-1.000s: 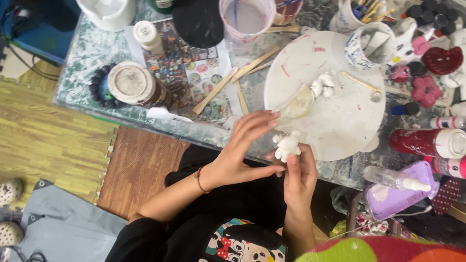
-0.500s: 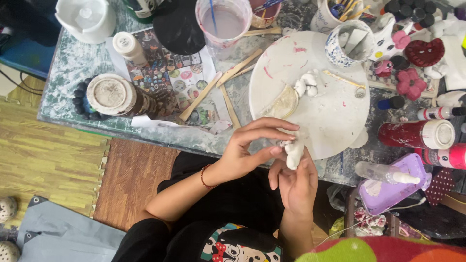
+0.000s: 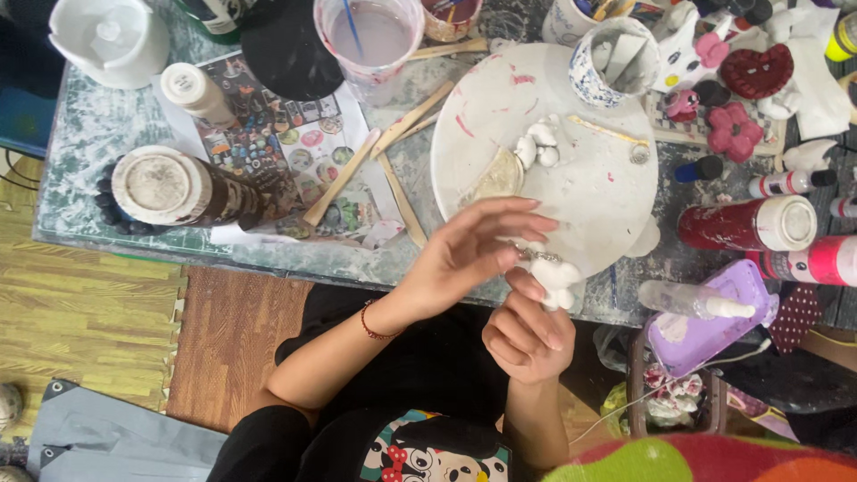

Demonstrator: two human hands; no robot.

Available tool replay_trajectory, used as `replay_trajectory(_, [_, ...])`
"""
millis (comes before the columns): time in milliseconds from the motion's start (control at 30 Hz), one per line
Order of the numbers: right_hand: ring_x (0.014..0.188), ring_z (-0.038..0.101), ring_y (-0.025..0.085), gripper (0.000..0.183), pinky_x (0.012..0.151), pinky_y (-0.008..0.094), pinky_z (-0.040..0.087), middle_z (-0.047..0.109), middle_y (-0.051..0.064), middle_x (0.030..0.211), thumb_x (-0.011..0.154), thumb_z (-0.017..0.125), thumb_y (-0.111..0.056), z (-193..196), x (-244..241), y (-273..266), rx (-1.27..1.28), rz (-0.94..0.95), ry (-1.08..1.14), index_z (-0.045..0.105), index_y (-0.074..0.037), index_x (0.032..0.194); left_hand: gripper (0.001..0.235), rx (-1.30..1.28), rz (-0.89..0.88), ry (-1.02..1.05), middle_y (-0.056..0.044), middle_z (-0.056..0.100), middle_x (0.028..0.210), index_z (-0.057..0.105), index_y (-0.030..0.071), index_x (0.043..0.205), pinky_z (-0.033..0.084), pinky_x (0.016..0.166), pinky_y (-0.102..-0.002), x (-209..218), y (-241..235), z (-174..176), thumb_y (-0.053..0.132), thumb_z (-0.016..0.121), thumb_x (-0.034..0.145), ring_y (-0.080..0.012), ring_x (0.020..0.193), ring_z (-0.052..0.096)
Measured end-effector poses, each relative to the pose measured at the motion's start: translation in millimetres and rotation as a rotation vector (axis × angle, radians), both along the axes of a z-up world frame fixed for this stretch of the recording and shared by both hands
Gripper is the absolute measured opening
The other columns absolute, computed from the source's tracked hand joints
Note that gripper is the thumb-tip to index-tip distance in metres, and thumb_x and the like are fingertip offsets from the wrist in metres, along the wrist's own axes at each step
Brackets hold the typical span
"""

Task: The person paints a pink and blue heart-shaped object with white paint using a brush. They then set it aside and paint a small white bear-shaped keychain with white paint.

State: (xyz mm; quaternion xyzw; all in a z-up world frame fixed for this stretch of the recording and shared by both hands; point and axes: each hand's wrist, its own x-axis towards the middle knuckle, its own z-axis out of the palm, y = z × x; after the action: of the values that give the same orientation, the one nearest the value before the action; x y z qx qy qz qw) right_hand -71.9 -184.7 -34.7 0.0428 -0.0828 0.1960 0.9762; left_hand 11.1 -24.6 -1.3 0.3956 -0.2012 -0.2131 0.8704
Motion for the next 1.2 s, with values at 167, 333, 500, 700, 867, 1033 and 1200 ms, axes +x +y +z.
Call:
replay_trajectory(167, [0.055,0.039,0.006,0.029,0.052,0.023,0.03,0.053,-0.008,0.067,0.114,0.039,-0.031,-7.6,-8.4,-3.4,-0.157,-0.015,-0.01,0.056,-0.009,0.111,0.036,0.035,-0.174,0.003,-0.011,0.067,0.137,0.058,-0.003,0.141,0.052,0.114,-0.035,-7.7,-4.5,-11.1,0.001,0.064,0.106,-0.0181,0.128,0.064])
replay_trajectory(333, [0.056,0.04,0.012,0.044,0.053,0.028,0.03,0.053,-0.002,0.071,0.114,0.036,-0.047,-3.2,-13.0,-8.6,-0.443,0.031,-0.002,0.06,-0.012,0.104,0.029,0.148,-0.148,0.087,-0.013,0.074,0.123,0.065,-0.008,0.131,0.059,0.097,-0.032,-7.4,-11.2,-29.9,0.0,0.068,0.103,-0.0161,0.11,0.07])
replay_trajectory(500, [0.049,0.047,0.008,0.039,0.043,0.024,0.037,0.069,0.004,0.076,0.109,0.044,-0.042,7.6,-23.7,-32.8,-1.473,-0.386,-0.047,0.06,-0.008,0.099,0.035,0.111,-0.049,0.196,-0.012,0.074,0.12,0.06,-0.005,0.134,0.061,0.096,-0.031,-2.5,-25.2,-28.4,0.004,0.067,0.101,-0.0142,0.109,0.071])
replay_trajectory(700, [0.058,0.053,0.016,0.025,0.057,0.033,0.043,0.061,0.01,0.073,0.106,0.068,-0.026,-1.7,-33.0,-69.5,-2.514,-1.046,0.436,0.066,-0.003,0.112,0.041,0.139,-0.026,0.158,-0.012,0.071,0.128,0.059,-0.007,0.137,0.059,0.097,-0.029,4.2,-47.1,-15.7,0.0,0.07,0.099,-0.0145,0.112,0.07])
replay_trajectory(867, [0.067,0.067,0.026,0.024,0.061,0.042,0.051,0.07,0.013,0.106,0.1,0.068,-0.024,-5.4,-28.4,-81.7,-2.926,-0.86,0.307,0.068,-0.005,0.115,0.044,0.179,-0.031,0.086,-0.01,0.068,0.134,0.058,-0.006,0.14,0.059,0.097,-0.027,10.3,-66.8,-12.0,-0.001,0.07,0.098,-0.0129,0.112,0.07])
replay_trajectory(1033, [0.078,0.069,0.034,0.017,0.067,0.046,0.051,0.07,0.011,0.101,0.102,0.068,-0.024,-13.4,-22.6,-89.9,-2.98,-0.774,0.376,0.066,-0.007,0.104,0.047,0.256,-0.033,0.118,-0.013,0.073,0.123,0.057,-0.003,0.144,0.059,0.087,-0.027,15.3,-74.9,-13.8,0.001,0.069,0.099,-0.0139,0.106,0.071])
replay_trajectory(1200, [0.078,0.067,0.038,0.019,0.068,0.048,0.05,0.07,0.018,0.096,0.105,0.065,-0.021,-17.3,-33.1,-101.5,-2.972,-0.71,0.374,0.064,-0.003,0.109,0.045,0.251,0.008,0.055,-0.011,0.07,0.129,0.057,-0.002,0.142,0.06,0.092,-0.027,17.9,-68.3,-13.6,0.003,0.069,0.099,-0.0145,0.111,0.072])
